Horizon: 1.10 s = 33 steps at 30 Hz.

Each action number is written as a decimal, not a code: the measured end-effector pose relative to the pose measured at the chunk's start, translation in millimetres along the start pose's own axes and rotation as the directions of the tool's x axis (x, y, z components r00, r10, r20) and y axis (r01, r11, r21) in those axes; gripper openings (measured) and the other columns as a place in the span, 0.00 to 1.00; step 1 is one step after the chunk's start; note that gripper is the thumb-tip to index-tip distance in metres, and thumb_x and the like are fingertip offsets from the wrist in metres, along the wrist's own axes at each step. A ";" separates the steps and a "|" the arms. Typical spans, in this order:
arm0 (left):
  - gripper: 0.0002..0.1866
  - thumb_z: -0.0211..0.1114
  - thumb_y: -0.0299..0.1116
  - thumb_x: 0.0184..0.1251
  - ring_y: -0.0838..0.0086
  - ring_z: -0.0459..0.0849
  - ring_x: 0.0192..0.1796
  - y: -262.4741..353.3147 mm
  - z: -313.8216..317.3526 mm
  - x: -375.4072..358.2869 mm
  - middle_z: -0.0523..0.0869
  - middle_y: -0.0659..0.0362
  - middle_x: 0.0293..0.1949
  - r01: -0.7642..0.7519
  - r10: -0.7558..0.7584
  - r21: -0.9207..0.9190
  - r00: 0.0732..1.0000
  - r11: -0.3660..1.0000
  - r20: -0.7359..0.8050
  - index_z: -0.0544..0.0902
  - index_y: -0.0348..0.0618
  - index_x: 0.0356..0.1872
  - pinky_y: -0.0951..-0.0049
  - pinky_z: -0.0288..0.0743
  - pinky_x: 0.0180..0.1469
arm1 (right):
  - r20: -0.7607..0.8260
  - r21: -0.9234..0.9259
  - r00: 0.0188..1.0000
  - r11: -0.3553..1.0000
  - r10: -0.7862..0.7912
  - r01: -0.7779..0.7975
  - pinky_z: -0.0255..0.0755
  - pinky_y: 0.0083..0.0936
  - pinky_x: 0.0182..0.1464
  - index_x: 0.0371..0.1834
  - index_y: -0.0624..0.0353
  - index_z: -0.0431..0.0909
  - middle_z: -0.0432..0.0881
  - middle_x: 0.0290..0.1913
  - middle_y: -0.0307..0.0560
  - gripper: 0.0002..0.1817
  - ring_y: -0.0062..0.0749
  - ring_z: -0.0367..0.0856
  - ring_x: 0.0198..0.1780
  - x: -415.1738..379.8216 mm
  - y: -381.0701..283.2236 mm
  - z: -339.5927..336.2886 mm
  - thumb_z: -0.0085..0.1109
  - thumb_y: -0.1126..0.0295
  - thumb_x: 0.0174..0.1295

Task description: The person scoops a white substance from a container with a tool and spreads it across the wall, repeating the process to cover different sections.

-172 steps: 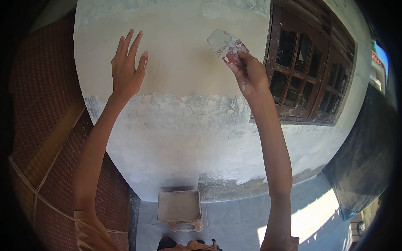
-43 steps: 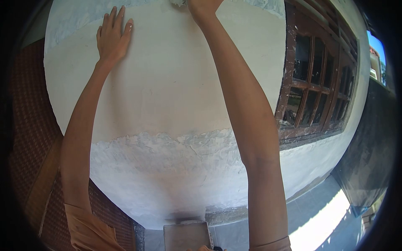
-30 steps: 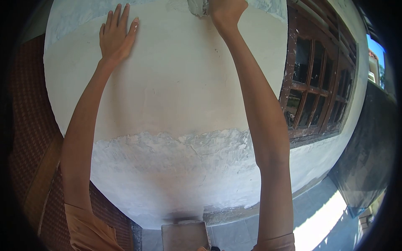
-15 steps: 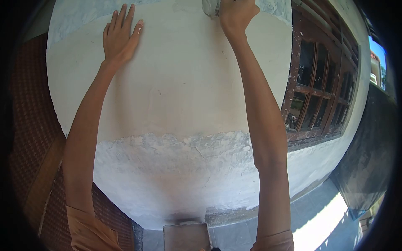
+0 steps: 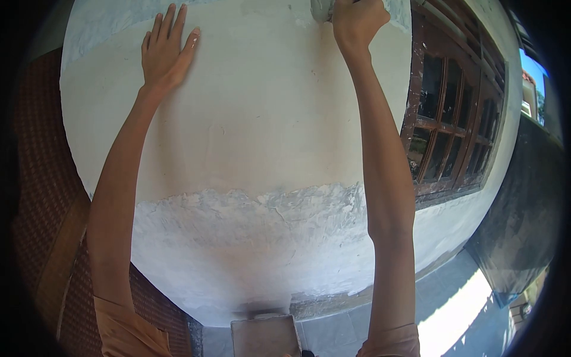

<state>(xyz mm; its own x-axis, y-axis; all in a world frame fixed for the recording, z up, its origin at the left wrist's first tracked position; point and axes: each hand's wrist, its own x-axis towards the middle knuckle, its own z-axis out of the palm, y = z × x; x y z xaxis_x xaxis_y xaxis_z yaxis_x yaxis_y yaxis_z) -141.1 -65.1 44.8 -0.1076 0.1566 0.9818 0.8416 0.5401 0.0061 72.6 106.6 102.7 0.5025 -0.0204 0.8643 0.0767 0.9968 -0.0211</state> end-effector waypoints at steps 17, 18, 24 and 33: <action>0.35 0.42 0.62 0.77 0.64 0.49 0.82 -39.8 46.1 14.5 0.53 0.65 0.82 -0.131 0.177 0.166 0.937 0.977 -0.302 0.53 0.64 0.81 0.54 0.44 0.81 | 0.150 0.165 0.955 0.946 0.257 -0.281 0.70 0.26 0.27 0.49 0.72 0.85 0.82 0.25 0.44 0.12 0.20 0.75 0.25 -12.8 14.8 22.5 0.58 0.76 0.68; 0.35 0.42 0.62 0.77 0.64 0.49 0.82 -39.7 45.8 14.7 0.53 0.65 0.82 -0.135 0.181 0.167 0.936 0.977 -0.301 0.53 0.64 0.81 0.54 0.44 0.81 | 0.144 0.092 0.962 0.965 0.231 -0.245 0.70 0.27 0.27 0.50 0.72 0.85 0.82 0.25 0.44 0.12 0.20 0.75 0.25 -11.7 13.7 19.7 0.58 0.76 0.68; 0.35 0.43 0.61 0.78 0.64 0.49 0.82 -38.9 47.2 14.3 0.53 0.65 0.82 -0.121 0.178 0.198 0.937 0.973 -0.300 0.53 0.64 0.81 0.54 0.45 0.81 | 0.098 0.176 0.965 0.950 0.243 -0.257 0.69 0.25 0.27 0.50 0.72 0.85 0.82 0.24 0.45 0.12 0.20 0.73 0.25 -1.0 12.2 0.8 0.58 0.76 0.68; 0.35 0.44 0.60 0.78 0.64 0.49 0.82 -36.5 47.1 11.6 0.52 0.65 0.82 -0.130 0.164 0.129 0.939 0.983 -0.301 0.53 0.64 0.81 0.54 0.45 0.81 | 0.033 0.141 0.977 0.967 0.211 -0.213 0.71 0.26 0.26 0.54 0.69 0.83 0.82 0.23 0.47 0.15 0.21 0.74 0.22 1.3 21.5 5.9 0.58 0.74 0.68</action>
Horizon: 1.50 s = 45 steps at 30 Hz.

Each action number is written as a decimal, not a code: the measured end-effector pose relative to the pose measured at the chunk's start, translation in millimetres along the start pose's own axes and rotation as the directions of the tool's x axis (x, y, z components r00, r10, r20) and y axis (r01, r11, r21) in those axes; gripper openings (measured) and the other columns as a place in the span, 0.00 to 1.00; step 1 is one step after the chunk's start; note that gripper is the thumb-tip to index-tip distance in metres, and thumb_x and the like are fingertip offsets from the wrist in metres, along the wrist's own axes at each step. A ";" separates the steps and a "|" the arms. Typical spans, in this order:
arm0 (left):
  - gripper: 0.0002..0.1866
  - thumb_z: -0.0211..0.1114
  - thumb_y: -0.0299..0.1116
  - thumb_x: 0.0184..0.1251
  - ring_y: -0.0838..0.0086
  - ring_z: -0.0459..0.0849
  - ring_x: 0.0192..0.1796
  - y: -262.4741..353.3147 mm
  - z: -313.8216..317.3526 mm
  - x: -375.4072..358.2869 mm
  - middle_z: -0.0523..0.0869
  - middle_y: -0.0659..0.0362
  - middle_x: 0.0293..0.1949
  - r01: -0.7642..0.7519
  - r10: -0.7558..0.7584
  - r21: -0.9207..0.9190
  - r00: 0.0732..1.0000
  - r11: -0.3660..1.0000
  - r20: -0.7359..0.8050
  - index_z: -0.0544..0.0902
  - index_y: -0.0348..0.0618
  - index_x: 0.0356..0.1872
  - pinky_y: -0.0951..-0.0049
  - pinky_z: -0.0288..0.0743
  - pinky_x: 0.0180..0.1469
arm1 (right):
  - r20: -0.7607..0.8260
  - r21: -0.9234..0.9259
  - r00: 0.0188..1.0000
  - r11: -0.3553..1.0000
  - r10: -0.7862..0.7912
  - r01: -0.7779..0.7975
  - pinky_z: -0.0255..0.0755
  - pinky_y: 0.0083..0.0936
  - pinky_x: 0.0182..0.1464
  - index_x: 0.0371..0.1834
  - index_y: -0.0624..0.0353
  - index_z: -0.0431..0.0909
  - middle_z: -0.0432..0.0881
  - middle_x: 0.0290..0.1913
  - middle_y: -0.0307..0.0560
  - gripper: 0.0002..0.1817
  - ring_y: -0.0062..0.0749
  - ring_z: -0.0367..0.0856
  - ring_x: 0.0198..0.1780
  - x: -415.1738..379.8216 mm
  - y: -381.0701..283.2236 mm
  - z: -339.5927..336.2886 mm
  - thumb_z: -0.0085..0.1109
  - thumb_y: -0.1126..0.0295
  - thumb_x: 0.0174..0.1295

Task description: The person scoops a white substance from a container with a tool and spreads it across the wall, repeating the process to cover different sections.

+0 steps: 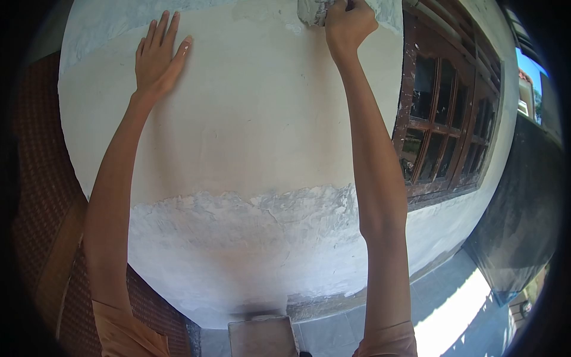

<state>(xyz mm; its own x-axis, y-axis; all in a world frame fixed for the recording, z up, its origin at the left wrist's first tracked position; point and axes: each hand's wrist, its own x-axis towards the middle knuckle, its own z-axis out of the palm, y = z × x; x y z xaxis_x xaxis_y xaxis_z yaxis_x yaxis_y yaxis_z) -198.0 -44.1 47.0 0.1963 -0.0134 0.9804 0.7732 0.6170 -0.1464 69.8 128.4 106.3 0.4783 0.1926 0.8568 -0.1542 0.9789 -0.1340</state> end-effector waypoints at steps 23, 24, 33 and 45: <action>0.37 0.44 0.51 0.81 0.59 0.39 0.83 30.6 -64.6 11.8 0.43 0.51 0.82 0.156 -0.127 -0.033 0.895 0.987 0.427 0.46 0.41 0.80 0.56 0.35 0.83 | 0.064 -0.126 0.988 0.981 -0.144 0.151 0.71 0.28 0.26 0.44 0.71 0.85 0.80 0.21 0.47 0.11 0.23 0.75 0.22 5.4 2.7 9.1 0.55 0.76 0.67; 0.37 0.44 0.51 0.81 0.59 0.39 0.83 31.9 -65.5 11.1 0.43 0.51 0.82 0.156 -0.126 -0.036 0.894 0.987 0.430 0.46 0.41 0.80 0.56 0.35 0.83 | 0.065 -0.129 0.988 0.980 -0.142 0.150 0.71 0.28 0.26 0.44 0.71 0.85 0.80 0.21 0.47 0.11 0.23 0.75 0.22 3.0 -2.5 5.1 0.55 0.76 0.67; 0.35 0.43 0.62 0.78 0.64 0.49 0.82 -10.7 -0.4 2.2 0.53 0.64 0.82 -0.055 0.054 0.032 0.998 0.998 0.040 0.54 0.63 0.81 0.54 0.45 0.81 | 0.193 0.064 0.973 0.991 -0.129 0.119 0.70 0.28 0.25 0.51 0.66 0.85 0.80 0.20 0.49 0.13 0.22 0.76 0.21 -29.0 -3.4 37.6 0.57 0.73 0.69; 0.34 0.43 0.61 0.78 0.64 0.49 0.82 -10.3 -2.3 1.6 0.52 0.65 0.82 -0.055 0.052 0.066 0.997 0.996 0.049 0.53 0.64 0.81 0.54 0.46 0.81 | 0.176 0.159 0.981 0.982 0.076 -0.104 0.72 0.26 0.28 0.53 0.71 0.83 0.82 0.24 0.45 0.15 0.24 0.76 0.24 -35.6 -21.0 42.7 0.57 0.75 0.67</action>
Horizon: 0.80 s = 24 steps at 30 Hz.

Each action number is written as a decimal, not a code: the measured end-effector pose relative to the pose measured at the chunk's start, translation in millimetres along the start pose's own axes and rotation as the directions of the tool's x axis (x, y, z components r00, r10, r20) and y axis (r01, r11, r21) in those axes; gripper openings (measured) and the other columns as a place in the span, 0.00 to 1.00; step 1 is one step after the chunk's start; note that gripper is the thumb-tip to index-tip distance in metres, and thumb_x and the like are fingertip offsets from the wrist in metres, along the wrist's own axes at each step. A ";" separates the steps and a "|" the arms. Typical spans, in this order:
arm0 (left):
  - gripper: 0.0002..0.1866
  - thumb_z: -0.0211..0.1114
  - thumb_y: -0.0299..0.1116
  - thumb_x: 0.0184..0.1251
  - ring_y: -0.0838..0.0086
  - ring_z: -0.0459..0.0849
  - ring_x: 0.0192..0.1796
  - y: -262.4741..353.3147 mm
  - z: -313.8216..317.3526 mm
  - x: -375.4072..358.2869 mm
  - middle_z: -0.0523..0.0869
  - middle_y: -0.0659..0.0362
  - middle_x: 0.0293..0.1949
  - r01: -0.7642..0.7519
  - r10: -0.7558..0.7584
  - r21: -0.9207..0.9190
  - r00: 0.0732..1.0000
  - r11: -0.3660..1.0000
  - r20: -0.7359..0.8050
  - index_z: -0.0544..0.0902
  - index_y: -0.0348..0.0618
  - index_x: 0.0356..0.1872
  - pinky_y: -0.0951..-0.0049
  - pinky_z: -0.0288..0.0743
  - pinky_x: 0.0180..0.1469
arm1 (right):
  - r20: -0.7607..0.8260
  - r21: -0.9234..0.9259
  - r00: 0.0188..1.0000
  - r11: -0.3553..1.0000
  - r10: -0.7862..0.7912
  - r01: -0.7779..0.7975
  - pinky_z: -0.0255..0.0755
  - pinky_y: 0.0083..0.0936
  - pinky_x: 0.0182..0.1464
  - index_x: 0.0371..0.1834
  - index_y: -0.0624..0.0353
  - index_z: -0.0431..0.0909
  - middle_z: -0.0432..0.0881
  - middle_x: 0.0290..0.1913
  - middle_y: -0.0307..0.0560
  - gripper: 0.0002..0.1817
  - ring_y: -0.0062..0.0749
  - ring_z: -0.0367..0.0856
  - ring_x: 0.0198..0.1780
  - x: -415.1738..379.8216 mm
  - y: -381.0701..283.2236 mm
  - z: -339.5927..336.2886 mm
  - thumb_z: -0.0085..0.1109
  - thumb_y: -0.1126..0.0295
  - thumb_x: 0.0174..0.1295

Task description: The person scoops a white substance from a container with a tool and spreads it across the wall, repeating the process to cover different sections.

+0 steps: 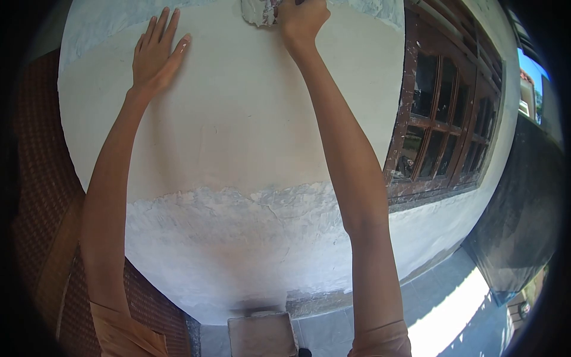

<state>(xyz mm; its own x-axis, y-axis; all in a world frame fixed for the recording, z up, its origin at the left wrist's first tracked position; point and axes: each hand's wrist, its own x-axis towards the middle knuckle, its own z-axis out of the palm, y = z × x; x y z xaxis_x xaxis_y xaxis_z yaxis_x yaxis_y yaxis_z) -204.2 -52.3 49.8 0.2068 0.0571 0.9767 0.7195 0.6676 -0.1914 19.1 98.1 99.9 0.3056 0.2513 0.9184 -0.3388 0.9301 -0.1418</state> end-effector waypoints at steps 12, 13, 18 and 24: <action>0.37 0.44 0.50 0.81 0.58 0.41 0.83 37.6 -71.7 9.6 0.45 0.50 0.82 0.190 -0.136 -0.096 0.905 0.977 0.403 0.47 0.40 0.80 0.57 0.37 0.83 | -0.113 0.099 0.989 0.991 0.100 -0.089 0.66 0.24 0.24 0.59 0.72 0.80 0.79 0.25 0.41 0.16 0.20 0.71 0.23 12.6 19.9 -47.6 0.56 0.77 0.70; 0.37 0.44 0.50 0.81 0.58 0.41 0.83 37.3 -72.9 10.8 0.45 0.50 0.82 0.193 -0.140 -0.089 0.899 0.977 0.416 0.47 0.40 0.80 0.57 0.37 0.83 | -0.137 0.040 0.988 0.997 0.077 -0.072 0.67 0.24 0.25 0.58 0.73 0.80 0.80 0.26 0.41 0.17 0.20 0.72 0.24 8.7 21.0 -34.7 0.57 0.77 0.69; 0.36 0.42 0.50 0.82 0.58 0.41 0.83 37.7 -75.1 14.4 0.44 0.50 0.82 0.199 -0.147 -0.071 0.882 0.977 0.448 0.47 0.39 0.80 0.56 0.36 0.83 | -0.080 -0.035 0.995 0.997 0.060 -0.063 0.69 0.26 0.26 0.55 0.70 0.83 0.80 0.24 0.43 0.15 0.20 0.73 0.24 11.7 29.7 -33.0 0.57 0.78 0.67; 0.34 0.41 0.47 0.83 0.58 0.41 0.83 33.1 -75.4 8.0 0.44 0.49 0.82 0.251 -0.191 -0.075 0.872 0.965 0.450 0.48 0.39 0.80 0.55 0.36 0.83 | -0.197 -0.050 0.976 0.994 0.089 -0.100 0.71 0.27 0.26 0.57 0.70 0.82 0.81 0.25 0.44 0.16 0.22 0.74 0.23 27.6 21.7 -68.4 0.57 0.77 0.67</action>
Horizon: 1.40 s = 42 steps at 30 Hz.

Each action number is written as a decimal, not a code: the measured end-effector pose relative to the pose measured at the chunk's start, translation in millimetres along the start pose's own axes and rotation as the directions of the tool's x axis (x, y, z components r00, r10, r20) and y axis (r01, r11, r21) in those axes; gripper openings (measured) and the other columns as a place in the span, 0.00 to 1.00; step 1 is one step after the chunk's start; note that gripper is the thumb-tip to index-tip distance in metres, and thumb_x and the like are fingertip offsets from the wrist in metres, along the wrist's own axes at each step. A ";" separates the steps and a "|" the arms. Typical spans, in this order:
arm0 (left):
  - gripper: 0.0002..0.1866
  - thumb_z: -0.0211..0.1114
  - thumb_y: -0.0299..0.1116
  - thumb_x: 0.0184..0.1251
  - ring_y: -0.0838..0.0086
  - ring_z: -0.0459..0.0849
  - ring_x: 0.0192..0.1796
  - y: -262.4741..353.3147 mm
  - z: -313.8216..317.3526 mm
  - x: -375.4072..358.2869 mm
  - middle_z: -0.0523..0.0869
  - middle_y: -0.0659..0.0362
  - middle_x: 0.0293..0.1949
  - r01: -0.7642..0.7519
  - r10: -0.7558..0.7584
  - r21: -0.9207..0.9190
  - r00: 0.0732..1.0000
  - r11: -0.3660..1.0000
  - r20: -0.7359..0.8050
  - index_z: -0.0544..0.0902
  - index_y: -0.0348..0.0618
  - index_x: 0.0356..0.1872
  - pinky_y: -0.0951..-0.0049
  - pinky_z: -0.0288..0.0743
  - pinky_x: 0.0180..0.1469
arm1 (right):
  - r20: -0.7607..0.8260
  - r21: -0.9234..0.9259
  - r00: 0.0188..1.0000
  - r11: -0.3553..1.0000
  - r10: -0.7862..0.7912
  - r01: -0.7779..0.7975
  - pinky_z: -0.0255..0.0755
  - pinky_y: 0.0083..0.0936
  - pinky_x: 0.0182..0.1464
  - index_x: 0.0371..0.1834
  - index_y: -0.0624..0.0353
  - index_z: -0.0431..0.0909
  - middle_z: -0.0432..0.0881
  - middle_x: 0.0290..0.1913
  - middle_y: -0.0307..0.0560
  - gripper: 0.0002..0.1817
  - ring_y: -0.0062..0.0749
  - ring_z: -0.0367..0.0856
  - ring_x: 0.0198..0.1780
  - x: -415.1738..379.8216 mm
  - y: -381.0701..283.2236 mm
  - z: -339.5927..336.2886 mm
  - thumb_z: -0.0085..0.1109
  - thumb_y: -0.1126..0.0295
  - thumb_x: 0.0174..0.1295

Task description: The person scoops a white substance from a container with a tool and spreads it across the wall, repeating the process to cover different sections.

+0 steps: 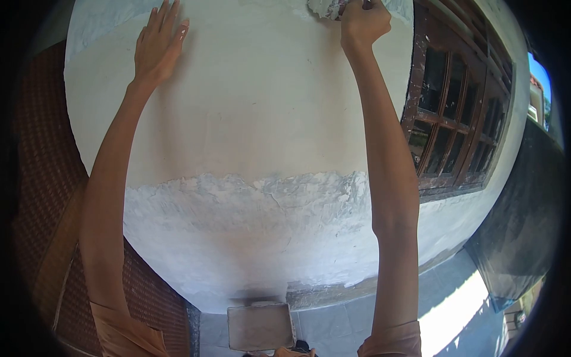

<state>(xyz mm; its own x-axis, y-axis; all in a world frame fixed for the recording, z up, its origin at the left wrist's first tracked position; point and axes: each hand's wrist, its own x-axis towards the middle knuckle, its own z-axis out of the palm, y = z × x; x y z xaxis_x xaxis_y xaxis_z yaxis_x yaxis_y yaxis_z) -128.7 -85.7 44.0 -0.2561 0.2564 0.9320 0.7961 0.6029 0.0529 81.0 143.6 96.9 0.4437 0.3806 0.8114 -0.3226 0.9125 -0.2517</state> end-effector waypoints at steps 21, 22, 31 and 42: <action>0.35 0.55 0.44 0.76 0.50 0.50 0.81 -108.7 -59.9 -140.0 0.56 0.47 0.79 -0.115 0.104 -0.099 0.989 0.988 -0.103 0.58 0.42 0.78 0.48 0.45 0.79 | 0.275 0.098 0.948 0.977 0.157 -0.191 0.81 0.22 0.34 0.57 0.72 0.79 0.88 0.34 0.48 0.19 0.23 0.85 0.30 -125.2 -103.5 -35.7 0.64 0.72 0.67; 0.33 0.51 0.49 0.78 0.52 0.52 0.81 -115.8 -60.6 -152.7 0.57 0.52 0.79 -0.161 0.153 -0.032 0.974 0.986 -0.167 0.58 0.50 0.79 0.49 0.48 0.79 | 0.279 0.103 0.943 0.971 0.178 -0.214 0.81 0.22 0.34 0.57 0.72 0.79 0.88 0.34 0.48 0.19 0.23 0.85 0.30 -134.3 -104.7 -44.0 0.64 0.72 0.67; 0.30 0.49 0.49 0.79 0.46 0.55 0.79 -113.0 -87.3 -293.2 0.61 0.51 0.78 -0.117 0.117 -0.015 0.993 0.993 0.007 0.61 0.53 0.78 0.47 0.55 0.76 | 0.367 -0.116 0.800 0.877 0.475 -0.467 0.78 0.23 0.32 0.55 0.70 0.80 0.88 0.30 0.45 0.18 0.21 0.83 0.27 -254.2 -110.5 -139.3 0.62 0.69 0.67; 0.32 0.48 0.52 0.79 0.48 0.51 0.81 -132.1 -35.5 -555.9 0.59 0.48 0.78 0.244 -0.088 -0.230 0.842 0.942 0.532 0.61 0.50 0.78 0.46 0.53 0.76 | 0.245 -0.397 0.489 0.546 0.838 -0.737 0.81 0.21 0.31 0.58 0.69 0.78 0.87 0.35 0.49 0.18 0.22 0.83 0.28 -432.7 -101.5 -273.5 0.62 0.72 0.68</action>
<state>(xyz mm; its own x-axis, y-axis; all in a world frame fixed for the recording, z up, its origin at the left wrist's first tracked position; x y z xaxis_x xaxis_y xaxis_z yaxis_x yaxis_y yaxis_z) -72.1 -334.7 -468.3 -0.5777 0.5648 0.5892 0.8135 0.4571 0.3595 150.5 -72.7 -372.9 -0.2580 0.9134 0.3147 -0.1711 0.2774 -0.9454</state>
